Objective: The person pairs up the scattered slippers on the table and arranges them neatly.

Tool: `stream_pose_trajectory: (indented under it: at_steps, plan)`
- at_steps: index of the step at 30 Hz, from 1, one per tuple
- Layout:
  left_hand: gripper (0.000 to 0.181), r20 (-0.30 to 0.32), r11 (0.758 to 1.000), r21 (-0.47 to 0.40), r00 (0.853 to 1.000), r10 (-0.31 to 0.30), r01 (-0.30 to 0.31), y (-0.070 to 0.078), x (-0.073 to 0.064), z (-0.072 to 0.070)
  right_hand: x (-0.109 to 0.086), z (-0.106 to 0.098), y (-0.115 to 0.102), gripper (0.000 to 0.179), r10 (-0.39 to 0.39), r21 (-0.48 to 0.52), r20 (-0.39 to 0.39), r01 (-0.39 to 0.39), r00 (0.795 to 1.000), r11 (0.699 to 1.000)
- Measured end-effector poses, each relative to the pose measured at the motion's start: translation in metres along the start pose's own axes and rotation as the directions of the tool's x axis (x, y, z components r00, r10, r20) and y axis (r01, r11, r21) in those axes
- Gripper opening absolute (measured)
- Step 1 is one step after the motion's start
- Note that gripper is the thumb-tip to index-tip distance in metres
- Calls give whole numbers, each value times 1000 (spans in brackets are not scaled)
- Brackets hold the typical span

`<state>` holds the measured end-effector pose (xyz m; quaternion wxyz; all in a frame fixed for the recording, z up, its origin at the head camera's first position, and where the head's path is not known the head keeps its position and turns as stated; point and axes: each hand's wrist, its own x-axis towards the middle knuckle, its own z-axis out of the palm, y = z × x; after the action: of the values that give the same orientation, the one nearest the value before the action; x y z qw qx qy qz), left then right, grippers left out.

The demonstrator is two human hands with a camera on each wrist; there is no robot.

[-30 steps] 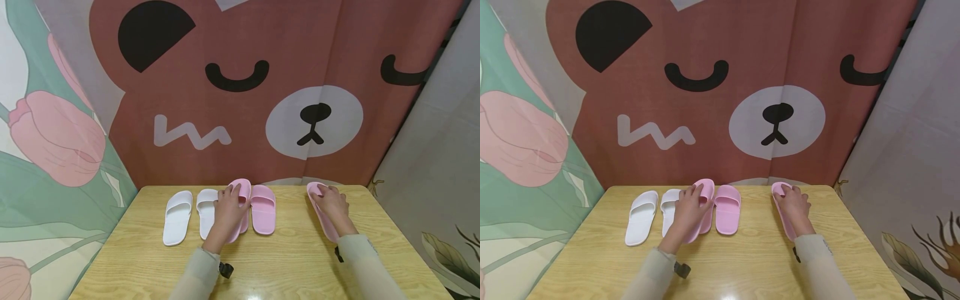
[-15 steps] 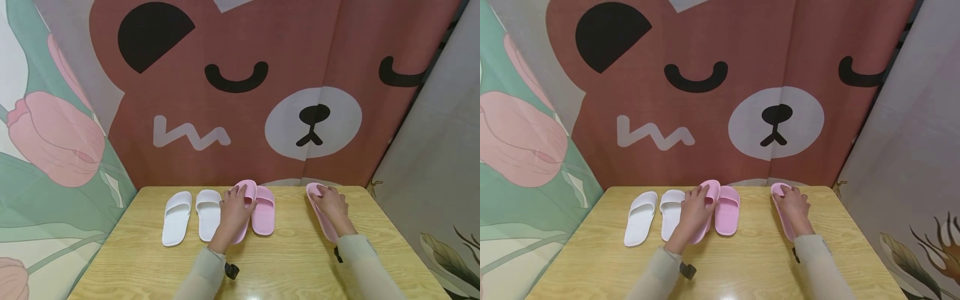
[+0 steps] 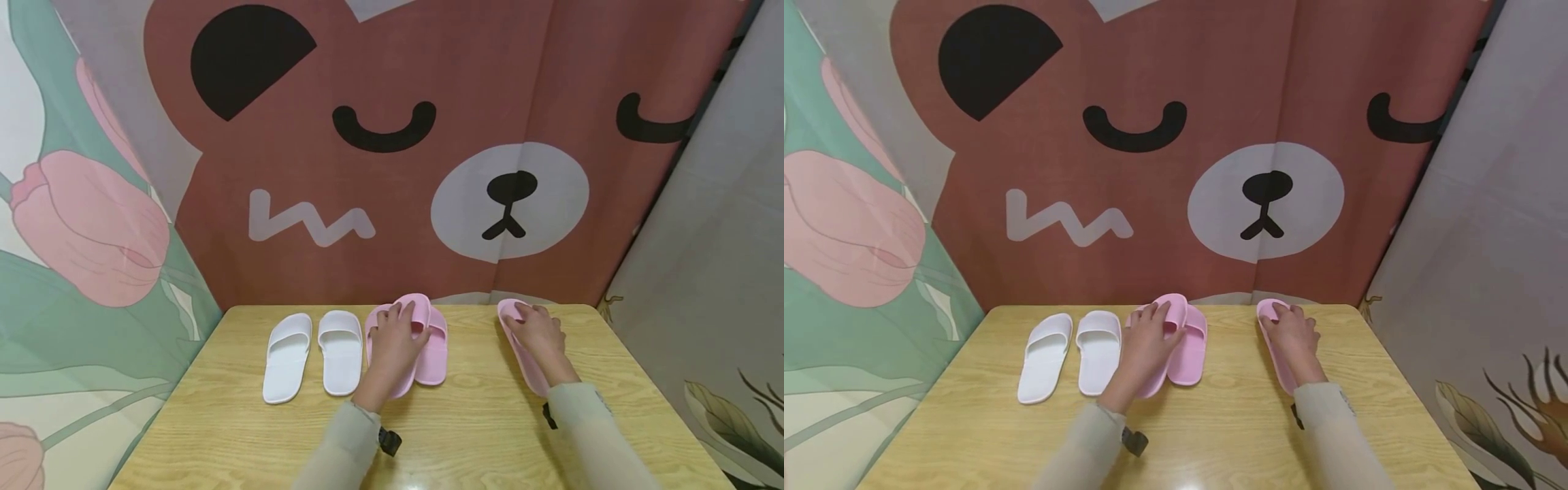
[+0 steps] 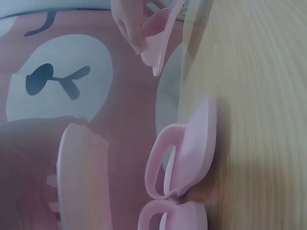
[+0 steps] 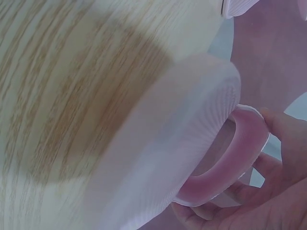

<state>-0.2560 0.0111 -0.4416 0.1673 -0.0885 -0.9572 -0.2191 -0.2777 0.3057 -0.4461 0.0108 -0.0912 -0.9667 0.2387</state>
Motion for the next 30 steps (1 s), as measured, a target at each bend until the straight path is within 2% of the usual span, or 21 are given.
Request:
stream_pose_trajectory:
  at_steps: [14, 22, 30]
  plan:
    - [71, 23, 1000, 7, 999, 27, -27, 24, 9, 17, 2, 2, -1, 72, 2, 11, -3, -1, 1000, 1000]
    - [71, 35, 998, 45, 999, 37, -39, 39, 12, 25, 3, 2, -2, 71, 0, 8, -6, 0, 1000, 1000]
    - [73, 30, 992, 117, 998, 48, -51, 53, 15, 41, 3, 1, 1, 73, 4, -8, -3, -4, 1000, 1000]
